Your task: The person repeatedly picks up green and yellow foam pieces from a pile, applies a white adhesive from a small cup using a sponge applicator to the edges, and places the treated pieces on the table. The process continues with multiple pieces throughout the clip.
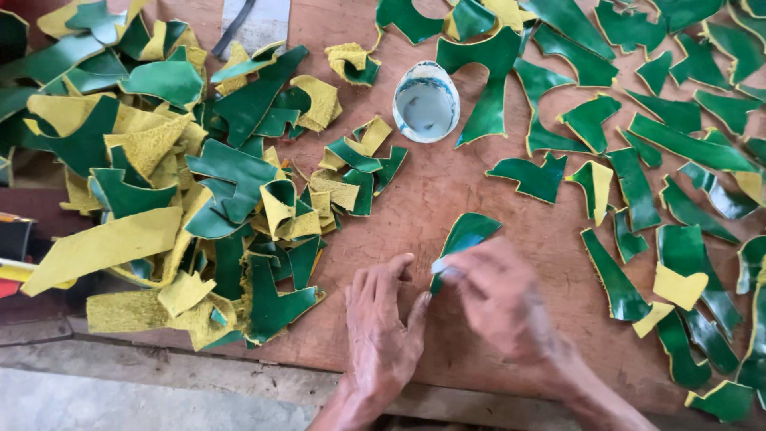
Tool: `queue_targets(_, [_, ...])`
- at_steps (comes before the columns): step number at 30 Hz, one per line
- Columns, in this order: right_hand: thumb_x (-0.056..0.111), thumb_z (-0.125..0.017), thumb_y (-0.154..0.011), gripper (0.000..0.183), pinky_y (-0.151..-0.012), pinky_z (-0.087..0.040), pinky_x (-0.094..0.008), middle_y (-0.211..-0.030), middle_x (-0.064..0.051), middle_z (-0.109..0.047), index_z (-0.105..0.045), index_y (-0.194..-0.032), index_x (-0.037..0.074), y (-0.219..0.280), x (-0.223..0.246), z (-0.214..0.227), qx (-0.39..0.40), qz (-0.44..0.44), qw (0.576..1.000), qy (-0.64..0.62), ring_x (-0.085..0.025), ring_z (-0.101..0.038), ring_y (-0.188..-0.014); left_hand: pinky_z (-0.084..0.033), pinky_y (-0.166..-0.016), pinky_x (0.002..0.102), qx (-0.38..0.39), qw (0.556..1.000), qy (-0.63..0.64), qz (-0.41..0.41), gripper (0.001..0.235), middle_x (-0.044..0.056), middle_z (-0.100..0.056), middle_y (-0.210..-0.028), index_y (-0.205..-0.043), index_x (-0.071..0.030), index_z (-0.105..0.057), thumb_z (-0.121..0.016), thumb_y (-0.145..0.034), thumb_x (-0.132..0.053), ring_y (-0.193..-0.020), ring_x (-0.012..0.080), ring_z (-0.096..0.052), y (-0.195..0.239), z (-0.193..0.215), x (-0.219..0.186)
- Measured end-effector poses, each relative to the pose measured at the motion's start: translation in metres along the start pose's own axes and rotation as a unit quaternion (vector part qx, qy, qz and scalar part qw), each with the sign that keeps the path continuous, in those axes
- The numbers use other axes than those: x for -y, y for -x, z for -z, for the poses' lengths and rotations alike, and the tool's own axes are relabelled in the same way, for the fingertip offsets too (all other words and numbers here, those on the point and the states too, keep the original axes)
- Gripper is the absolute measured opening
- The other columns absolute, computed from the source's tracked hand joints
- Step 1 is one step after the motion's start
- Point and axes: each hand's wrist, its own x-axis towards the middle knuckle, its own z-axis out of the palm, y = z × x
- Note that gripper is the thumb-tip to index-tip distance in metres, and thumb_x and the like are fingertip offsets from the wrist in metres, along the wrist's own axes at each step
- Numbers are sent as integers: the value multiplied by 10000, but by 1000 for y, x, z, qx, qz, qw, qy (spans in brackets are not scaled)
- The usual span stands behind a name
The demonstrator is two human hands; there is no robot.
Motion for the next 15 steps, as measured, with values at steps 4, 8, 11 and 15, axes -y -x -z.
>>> queue_targets(4, [66,-776,-882,140,-724,-542,-392,-911,-124,-683,-743,-1018,64,-11,-8,-4,-14,-61,996,60,-299,-665,-838,-383,-948,515,-2,999,-33,24,705,178,-547,-1196,-1365,-48,-465,-803,-748,-88,-1139,382,-505,-5,-4,-4])
queue_targets(8, [35,-738,-910,116,-743,-530,-411,-947,-150,-676,-708,-1023,37,-26,-7,4,-42,-89,989,108,-326,-655,-864,-357,-948,537,21,998,-41,39,761,190,-498,-1225,-1360,-64,-429,-818,-708,-96,-1188,398,-461,-12,-2,-5])
queue_targets(11, [81,-745,-881,152,-748,-540,-410,-917,-135,-673,-695,-1020,45,-22,0,0,-5,-37,998,55,-328,-659,-856,-346,-933,546,25,998,-37,47,756,190,-485,-1222,-1340,-76,-430,-816,-690,-85,-1201,401,-449,-12,-1,-7])
queue_targets(15, [44,-715,-914,141,-696,-538,-392,-977,-159,-673,-702,-1054,41,-13,-20,-1,-56,-141,984,91,-314,-673,-831,-352,-923,534,19,998,-37,38,710,179,-486,-1232,-1310,-79,-438,-815,-710,-101,-1177,385,-459,-13,-5,-2])
